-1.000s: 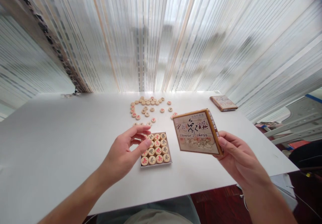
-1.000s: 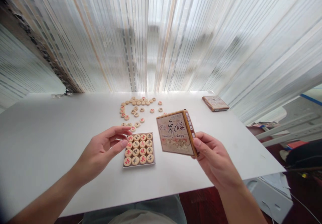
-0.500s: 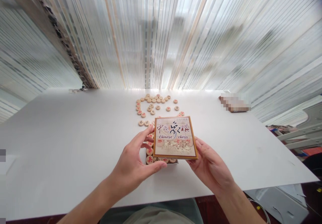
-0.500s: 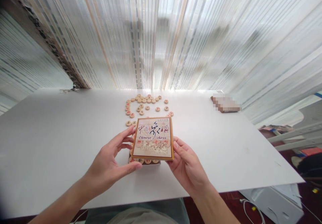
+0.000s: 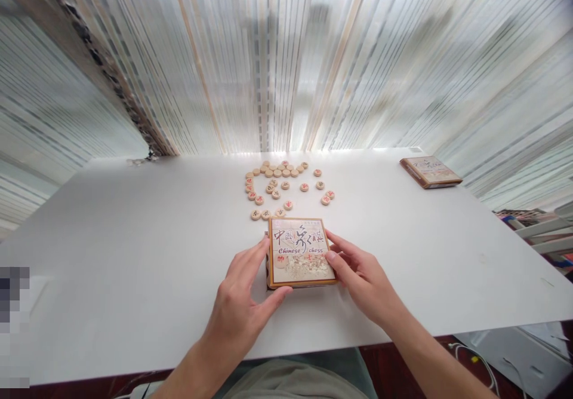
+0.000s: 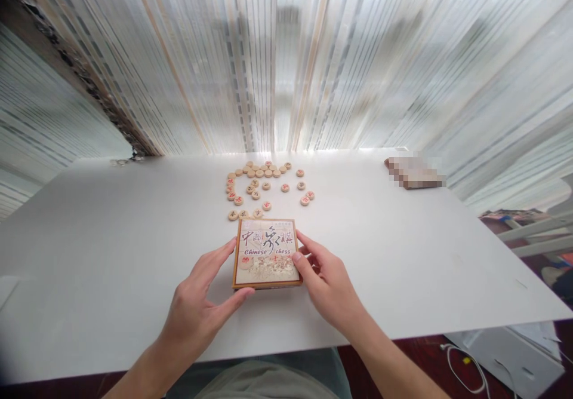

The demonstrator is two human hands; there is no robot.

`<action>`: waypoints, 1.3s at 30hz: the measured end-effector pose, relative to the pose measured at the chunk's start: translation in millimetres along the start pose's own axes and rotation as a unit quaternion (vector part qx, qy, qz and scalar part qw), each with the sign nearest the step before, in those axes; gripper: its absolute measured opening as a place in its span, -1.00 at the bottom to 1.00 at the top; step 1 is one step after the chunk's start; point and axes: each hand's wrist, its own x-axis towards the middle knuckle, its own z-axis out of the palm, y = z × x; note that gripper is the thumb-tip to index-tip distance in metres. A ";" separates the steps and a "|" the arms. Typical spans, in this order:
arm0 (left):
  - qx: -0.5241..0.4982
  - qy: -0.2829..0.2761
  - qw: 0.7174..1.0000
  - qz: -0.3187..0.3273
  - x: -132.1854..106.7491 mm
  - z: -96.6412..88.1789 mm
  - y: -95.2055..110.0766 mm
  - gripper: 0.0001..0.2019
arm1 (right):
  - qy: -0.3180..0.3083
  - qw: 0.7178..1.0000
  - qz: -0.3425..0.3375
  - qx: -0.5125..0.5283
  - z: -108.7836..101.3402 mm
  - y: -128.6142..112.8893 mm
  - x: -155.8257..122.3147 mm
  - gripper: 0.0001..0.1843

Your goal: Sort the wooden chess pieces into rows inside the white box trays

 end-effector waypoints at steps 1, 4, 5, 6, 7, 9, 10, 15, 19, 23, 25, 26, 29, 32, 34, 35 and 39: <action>0.002 0.000 1.000 -0.004 -2.1 0.7 -0.3 -0.28 | -0.002 1.000 -0.006 -0.025 0.6 1.5 0.7 -0.32; -0.002 -0.008 1.000 -0.027 -7.2 1.2 -0.6 -0.29 | -0.011 0.997 -0.020 -0.079 2.5 3.4 1.7 -0.34; -0.004 -0.011 0.999 -0.034 -8.5 1.1 -0.8 -0.29 | -0.011 0.996 -0.024 -0.090 3.0 3.1 1.8 -0.35; -0.005 -0.014 0.999 -0.040 -9.7 1.0 -1.1 -0.29 | -0.012 0.995 -0.028 -0.099 3.5 2.4 1.9 -0.35; -0.005 -0.016 0.999 -0.044 -10.6 1.0 -1.6 -0.30 | -0.012 0.994 -0.032 -0.106 3.9 1.4 2.0 -0.36; -0.004 -0.018 0.999 -0.050 -12.2 1.5 -3.3 -0.31 | -0.015 0.992 -0.040 -0.122 4.5 -1.2 2.2 -0.38; -0.003 -0.018 0.999 -0.052 -12.9 1.9 -4.3 -0.32 | -0.016 0.990 -0.044 -0.131 4.8 -2.5 2.3 -0.39; -0.002 -0.022 0.998 -0.064 -15.1 3.4 -8.7 -0.33 | -0.018 0.983 -0.070 -0.169 5.9 -7.2 2.8 -0.44; 0.000 -0.026 0.997 -0.068 -16.3 3.5 -10.6 -0.32 | -0.021 0.977 -0.087 -0.194 6.5 -8.3 3.5 -0.48; 0.007 -0.028 0.997 -0.067 -17.7 4.2 -12.5 -0.33 | -0.033 0.971 -0.096 -0.214 6.9 -10.3 5.1 -0.52; 0.012 -0.028 0.998 -0.061 -18.4 5.0 -13.3 -0.33 | -0.039 0.969 -0.098 -0.222 6.9 -11.7 5.7 -0.55; 0.014 -0.027 0.998 -0.055 -18.9 5.5 -13.8 -0.32 | -0.042 0.969 -0.099 -0.223 6.8 -12.3 5.7 -0.56; 0.030 -0.026 0.999 -0.032 -20.2 7.2 -14.7 -0.31 | -0.052 0.968 -0.096 -0.224 6.2 -12.9 4.9 -0.55; 0.049 -0.028 0.998 -0.015 -21.4 8.8 -14.6 -0.31 | -0.059 0.962 -0.098 -0.249 5.1 -11.2 3.6 -0.51; 0.057 -0.035 0.998 -0.010 -21.8 9.6 -13.9 -0.32 | -0.061 0.954 -0.097 -0.276 3.6 -9.8 3.7 -0.50; 0.061 -0.039 0.997 -0.010 -21.9 9.9 -13.6 -0.33 | -0.062 0.951 -0.094 -0.287 2.4 -9.5 4.4 -0.50; 0.077 -0.044 0.996 -0.005 -21.9 11.2 -13.5 -0.35 | -0.071 0.944 -0.114 -0.301 -6.0 -12.3 12.0 -0.40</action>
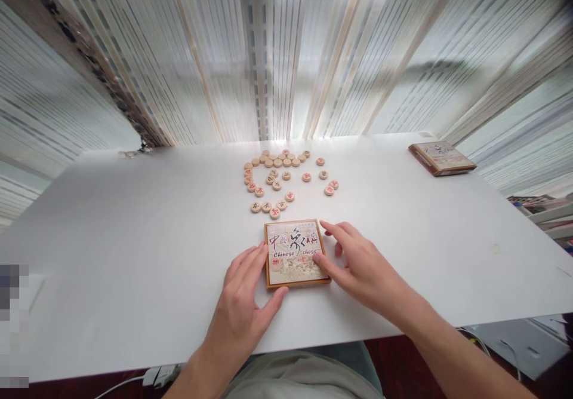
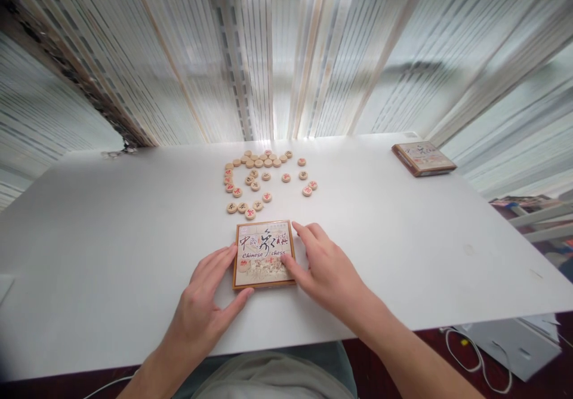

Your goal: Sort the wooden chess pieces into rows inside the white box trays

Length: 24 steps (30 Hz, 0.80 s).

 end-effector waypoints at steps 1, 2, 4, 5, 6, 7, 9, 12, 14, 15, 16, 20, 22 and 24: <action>0.004 0.001 1.000 0.001 -0.1 0.4 -0.3 -0.35 | -0.007 1.000 -0.023 0.003 -3.3 0.9 2.6 -0.33; 0.008 0.002 1.000 0.002 -0.3 0.8 -0.7 -0.35 | -0.021 0.999 -0.050 0.003 -6.7 1.7 5.6 -0.22; 0.014 0.003 1.000 0.002 -0.8 1.5 -1.5 -0.34 | -0.064 0.993 -0.102 -0.014 -12.0 2.5 12.5 0.06; 0.017 0.003 1.000 0.002 -1.1 1.7 -1.9 -0.34 | -0.089 0.988 -0.121 -0.034 -13.4 2.2 16.3 0.20; 0.018 0.003 1.000 0.003 -1.5 1.7 -2.2 -0.33 | -0.112 0.983 -0.133 -0.058 -13.9 1.6 20.3 0.31; 0.018 0.002 1.000 0.003 -1.8 1.6 -2.4 -0.33 | -0.134 0.978 -0.141 -0.082 -13.6 0.5 24.3 0.39; 0.018 0.001 1.000 0.003 -2.2 1.1 -2.3 -0.33 | -0.169 0.967 -0.150 -0.117 -11.1 -2.7 32.0 0.48; 0.016 -0.002 1.000 0.000 -2.1 0.3 -1.7 -0.34 | -0.184 0.959 -0.170 -0.131 -6.7 -8.0 40.1 0.50; 0.012 -0.004 1.000 -0.004 -1.7 -0.1 -1.2 -0.34 | -0.169 0.959 -0.188 -0.130 -5.0 -10.4 42.3 0.42; 0.008 -0.005 1.000 -0.007 -1.5 -0.3 -1.0 -0.34 | -0.158 0.959 -0.196 -0.130 -4.3 -11.2 42.4 0.36; 0.003 -0.006 1.000 -0.011 -1.2 -0.6 -0.8 -0.35 | -0.148 0.959 -0.202 -0.131 -3.7 -11.8 42.1 0.31; -0.029 -0.018 0.998 -0.046 1.5 -4.0 2.6 -0.41 | -0.122 0.959 -0.216 -0.140 -0.3 -12.3 38.6 0.22; -0.062 -0.031 0.994 -0.080 4.5 -7.7 6.4 -0.44 | -0.116 0.959 -0.218 -0.138 1.4 -11.0 36.7 0.21; -0.118 -0.047 0.984 -0.129 9.4 -11.9 10.8 -0.42 | -0.109 0.961 -0.220 -0.128 2.4 -8.4 35.0 0.20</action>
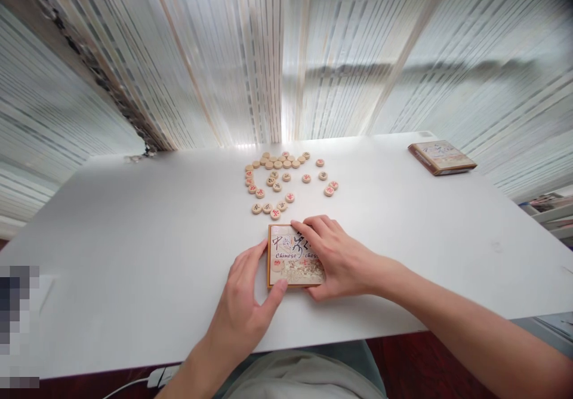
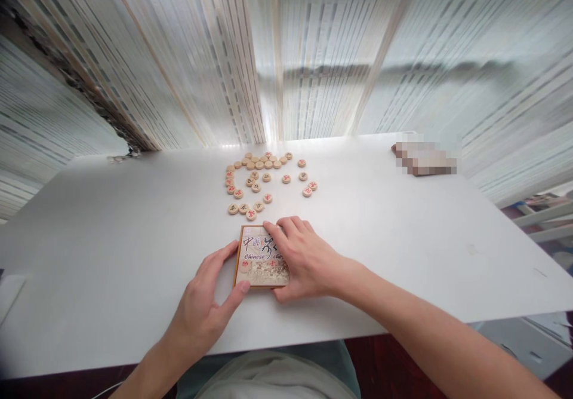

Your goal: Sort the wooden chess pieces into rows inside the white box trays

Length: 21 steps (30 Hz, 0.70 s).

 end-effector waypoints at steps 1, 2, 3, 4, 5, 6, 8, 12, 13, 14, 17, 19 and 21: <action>-0.044 -0.007 0.999 -0.031 2.4 -1.6 3.3 -0.40 | 0.005 1.000 0.000 0.006 0.7 1.1 -1.4 0.20; -0.100 -0.014 0.993 -0.067 5.4 -2.9 6.4 -0.35 | 0.011 1.000 -0.001 0.012 1.2 2.4 -2.9 0.19; -0.168 -0.019 0.980 -0.108 9.0 -3.9 9.5 -0.31 | 0.017 1.000 -0.001 0.019 1.4 3.8 -4.6 0.19; -0.240 -0.023 0.959 -0.150 13.2 -4.3 12.6 -0.27 | 0.023 0.999 -0.002 0.026 1.2 5.1 -6.3 0.19; -0.306 -0.027 0.932 -0.192 17.6 -4.2 15.7 -0.25 | 0.029 0.999 -0.004 0.033 0.6 6.0 -8.1 0.19; -0.359 -0.028 0.905 -0.228 22.2 -3.3 19.0 -0.26 | 0.036 0.999 -0.004 0.038 -0.4 6.5 -9.8 0.19; -0.438 -0.043 0.857 -0.267 31.2 0.6 26.3 -0.27 | 0.045 0.998 -0.005 0.043 -3.8 5.6 -12.5 0.18; -0.526 -0.088 0.793 -0.295 46.9 12.4 41.2 -0.38 | 0.041 0.998 -0.012 0.041 -16.0 -0.4 -11.7 0.19; -0.529 -0.074 0.791 -0.299 50.8 14.4 43.7 -0.41 | 0.037 0.998 -0.012 0.047 -19.9 -1.0 -9.8 0.20; -0.529 -0.055 0.793 -0.297 55.1 15.5 45.5 -0.43 | 0.032 0.998 -0.010 0.059 -23.9 -0.6 -7.1 0.22; -0.522 -0.023 0.808 -0.273 69.3 13.0 46.8 -0.49 | 0.025 0.983 0.018 0.178 -34.2 7.3 5.5 0.29; -0.516 -0.025 0.816 -0.260 78.6 8.3 46.3 -0.51 | 0.060 0.940 0.089 0.324 -36.7 15.9 17.7 0.20; -0.510 -0.019 0.823 -0.249 86.0 4.4 46.0 -0.49 | 0.121 0.875 0.178 0.434 -33.8 23.4 31.1 -0.11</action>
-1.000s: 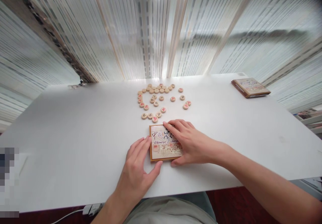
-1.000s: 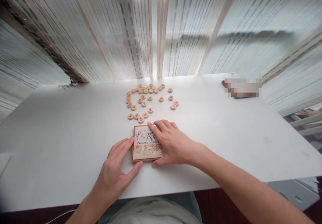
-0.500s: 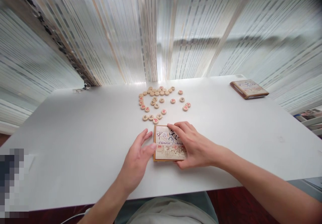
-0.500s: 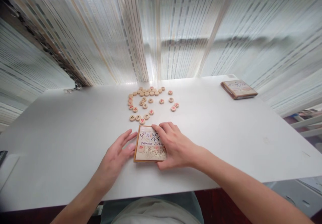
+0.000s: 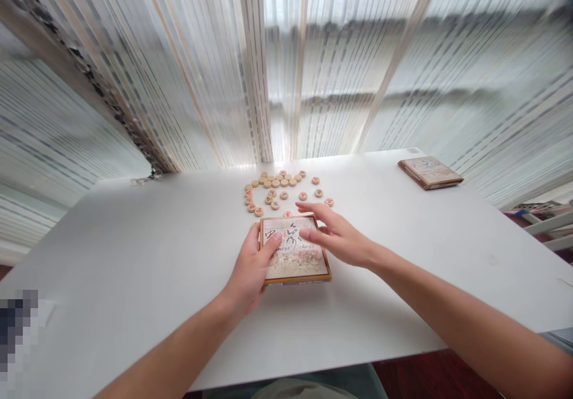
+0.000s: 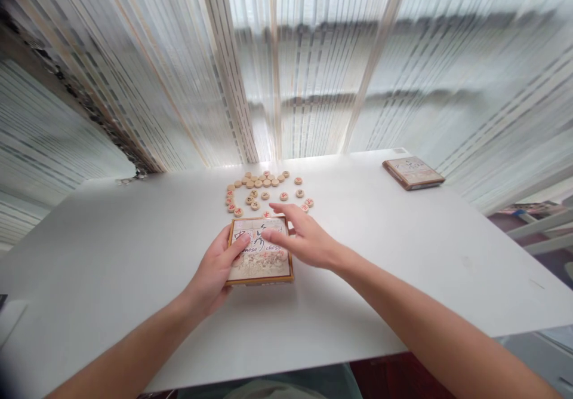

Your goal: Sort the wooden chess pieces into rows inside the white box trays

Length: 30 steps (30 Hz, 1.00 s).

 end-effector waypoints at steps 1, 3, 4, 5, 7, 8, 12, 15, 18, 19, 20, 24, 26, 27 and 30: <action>0.001 0.004 1.000 0.008 2.0 0.1 2.0 -0.45 | 0.022 0.999 0.021 0.030 2.5 2.7 6.4 -0.25; 0.002 0.013 1.000 0.016 4.8 0.6 3.1 -0.37 | 0.030 0.995 0.049 0.079 9.8 8.6 14.9 -0.37; 0.005 0.015 1.000 0.013 5.7 0.8 2.3 -0.35 | 0.028 0.993 0.058 0.103 13.8 11.5 16.4 -0.41; 0.009 0.016 1.000 0.006 6.5 0.9 0.8 -0.37 | 0.027 0.990 0.066 0.125 17.5 14.0 16.3 -0.45; 0.016 0.013 1.000 -0.013 8.0 0.2 -3.7 -0.49 | 0.023 0.984 0.081 0.158 22.8 17.8 12.3 -0.51; 0.016 0.013 1.000 -0.021 9.0 -0.5 -6.6 -0.55 | 0.020 0.981 0.088 0.170 24.3 19.2 9.3 -0.53; -0.003 0.017 0.999 -0.041 12.7 -4.2 -18.9 -0.63 | 0.007 0.974 0.111 0.199 26.4 23.7 -1.1 -0.62; -0.005 0.005 0.999 -0.035 13.2 -7.8 -25.8 -0.62 | 0.005 0.968 0.120 0.219 28.8 27.2 -5.0 -0.65; 0.014 -0.015 1.000 -0.007 12.5 -11.0 -28.6 -0.68 | 0.006 0.962 0.129 0.240 32.4 29.8 -8.0 -0.61; 0.018 -0.021 1.000 -0.002 12.5 -11.5 -28.8 -0.71 | 0.010 0.961 0.131 0.245 33.2 30.2 -9.1 -0.60; 0.019 -0.025 1.000 -0.001 12.7 -11.7 -28.8 -0.74 | 0.013 0.959 0.132 0.249 33.6 30.3 -10.0 -0.59; 0.016 -0.025 0.999 -0.015 14.0 -9.5 -28.0 -0.80 | 0.012 0.961 0.134 0.243 32.6 29.8 -12.8 -0.60; 0.016 -0.018 1.000 -0.019 14.1 -7.9 -27.9 -0.77 | 0.011 0.961 0.134 0.240 31.7 29.5 -13.5 -0.61; 0.017 -0.016 1.000 -0.019 13.9 -7.4 -27.9 -0.73 | 0.012 0.962 0.134 0.240 31.4 29.3 -13.6 -0.61; 0.025 -0.014 0.999 -0.016 12.8 -7.2 -28.2 -0.66 | 0.010 0.962 0.131 0.239 31.3 28.7 -13.3 -0.62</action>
